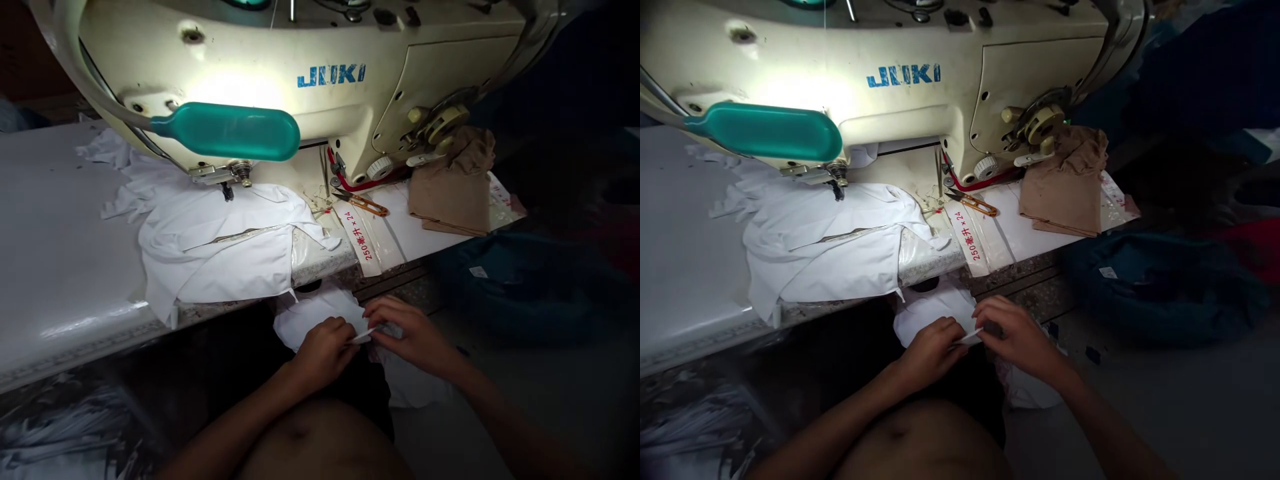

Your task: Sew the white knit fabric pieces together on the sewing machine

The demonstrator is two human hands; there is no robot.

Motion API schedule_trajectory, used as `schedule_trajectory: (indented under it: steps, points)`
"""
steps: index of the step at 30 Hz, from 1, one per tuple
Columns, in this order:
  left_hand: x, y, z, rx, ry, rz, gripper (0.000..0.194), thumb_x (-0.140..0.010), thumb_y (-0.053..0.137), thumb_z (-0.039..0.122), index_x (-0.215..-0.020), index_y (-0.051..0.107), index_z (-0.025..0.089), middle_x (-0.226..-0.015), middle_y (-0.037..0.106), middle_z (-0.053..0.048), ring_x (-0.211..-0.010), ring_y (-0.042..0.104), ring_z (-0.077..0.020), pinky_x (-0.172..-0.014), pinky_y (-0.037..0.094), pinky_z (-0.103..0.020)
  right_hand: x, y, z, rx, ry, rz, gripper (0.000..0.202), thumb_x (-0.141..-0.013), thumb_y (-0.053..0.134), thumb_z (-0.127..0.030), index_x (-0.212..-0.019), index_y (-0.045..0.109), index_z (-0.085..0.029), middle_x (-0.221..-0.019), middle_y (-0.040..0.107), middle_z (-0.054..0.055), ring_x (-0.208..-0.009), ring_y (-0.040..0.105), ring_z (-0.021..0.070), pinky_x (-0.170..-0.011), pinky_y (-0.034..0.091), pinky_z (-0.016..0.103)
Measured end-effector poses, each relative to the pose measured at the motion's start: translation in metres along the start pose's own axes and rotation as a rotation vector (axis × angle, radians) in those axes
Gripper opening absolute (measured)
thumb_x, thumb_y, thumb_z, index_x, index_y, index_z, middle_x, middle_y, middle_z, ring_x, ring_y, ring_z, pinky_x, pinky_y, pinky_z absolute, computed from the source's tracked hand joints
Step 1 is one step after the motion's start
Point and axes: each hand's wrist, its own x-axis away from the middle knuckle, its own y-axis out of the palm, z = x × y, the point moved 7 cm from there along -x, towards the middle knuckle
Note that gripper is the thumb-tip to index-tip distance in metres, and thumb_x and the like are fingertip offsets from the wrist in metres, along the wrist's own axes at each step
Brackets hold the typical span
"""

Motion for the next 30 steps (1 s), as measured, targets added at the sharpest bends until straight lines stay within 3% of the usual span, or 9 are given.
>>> schedule_trajectory:
  steps: [3,6,8,11,14,19,23,30]
  points:
    - [0.009,-0.027,-0.004,0.461,-0.132,0.065,0.024,-0.096,0.068,0.04,-0.087,0.06,0.02,-0.076,0.057,0.002,-0.068,0.051,-0.0129,-0.062,0.039,-0.025,-0.014,-0.002,-0.008,-0.182,0.078,0.033,0.014,-0.09,0.065,-0.013,-0.094,0.072,-0.025,-0.097,0.075,0.002,-0.087,0.07,0.0191,-0.077,0.054,0.03]
    - [0.027,-0.056,-0.007,0.674,-0.233,0.131,0.035,-0.091,0.074,0.051,-0.088,0.062,0.019,-0.072,0.052,0.004,-0.063,0.045,-0.0102,-0.057,0.033,-0.023,-0.032,0.014,-0.025,-0.328,0.106,0.055,0.012,-0.088,0.067,-0.015,-0.092,0.075,-0.024,-0.084,0.075,0.0,-0.075,0.069,0.0164,-0.069,0.053,0.027]
    - [0.041,-0.074,-0.01,0.659,-0.264,0.183,0.035,-0.094,0.071,0.052,-0.093,0.066,0.018,-0.071,0.053,0.003,-0.063,0.044,-0.0104,-0.058,0.033,-0.023,-0.045,0.024,-0.038,-0.383,0.093,0.071,0.006,-0.088,0.072,-0.021,-0.091,0.076,-0.023,-0.08,0.075,0.0,-0.071,0.068,0.0156,-0.067,0.052,0.026]
    - [0.059,-0.09,-0.014,0.615,-0.285,0.169,0.037,-0.099,0.062,0.053,-0.099,0.071,0.017,-0.077,0.058,0.0,-0.068,0.048,-0.0119,-0.061,0.035,-0.024,-0.066,0.035,-0.055,-0.394,0.049,0.076,0.006,-0.089,0.078,-0.03,-0.09,0.079,-0.023,-0.079,0.076,-0.001,-0.069,0.067,0.0146,-0.065,0.05,0.026]
    - [0.07,-0.098,-0.018,0.65,-0.297,0.164,0.039,-0.098,0.063,0.054,-0.094,0.07,0.016,-0.081,0.06,-0.001,-0.07,0.049,-0.0118,-0.062,0.036,-0.024,-0.082,0.041,-0.071,-0.374,-0.013,0.043,0.007,-0.091,0.078,-0.03,-0.088,0.079,-0.023,-0.079,0.075,-0.001,-0.07,0.066,0.0141,-0.064,0.047,0.026]
    - [0.079,-0.111,-0.033,0.854,-0.337,0.354,0.041,-0.085,0.081,0.052,-0.086,0.062,0.016,-0.076,0.055,0.002,-0.065,0.044,-0.0085,-0.059,0.033,-0.021,-0.097,0.047,-0.088,-0.414,-0.076,-0.006,0.01,-0.095,0.073,-0.028,-0.1,0.08,-0.024,-0.091,0.076,0.002,-0.08,0.068,0.0162,-0.07,0.05,0.027]
    - [0.083,-0.113,-0.037,0.955,-0.362,0.388,0.041,-0.082,0.084,0.05,-0.087,0.062,0.016,-0.07,0.049,0.005,-0.061,0.038,-0.0069,-0.057,0.03,-0.02,-0.103,0.053,-0.094,-0.41,-0.06,-0.045,0.014,-0.096,0.071,-0.03,-0.106,0.08,-0.024,-0.094,0.076,0.003,-0.083,0.069,0.0171,-0.071,0.051,0.028]
    - [0.095,-0.138,-0.027,0.589,-0.322,0.525,0.032,-0.095,0.07,0.048,-0.091,0.073,0.017,-0.087,0.068,-0.003,-0.077,0.056,-0.0137,-0.067,0.042,-0.023,-0.105,0.071,-0.089,-0.447,0.114,-0.056,0.022,-0.089,0.077,-0.036,-0.105,0.08,-0.021,-0.083,0.074,0.002,-0.073,0.064,0.0159,-0.064,0.046,0.026]
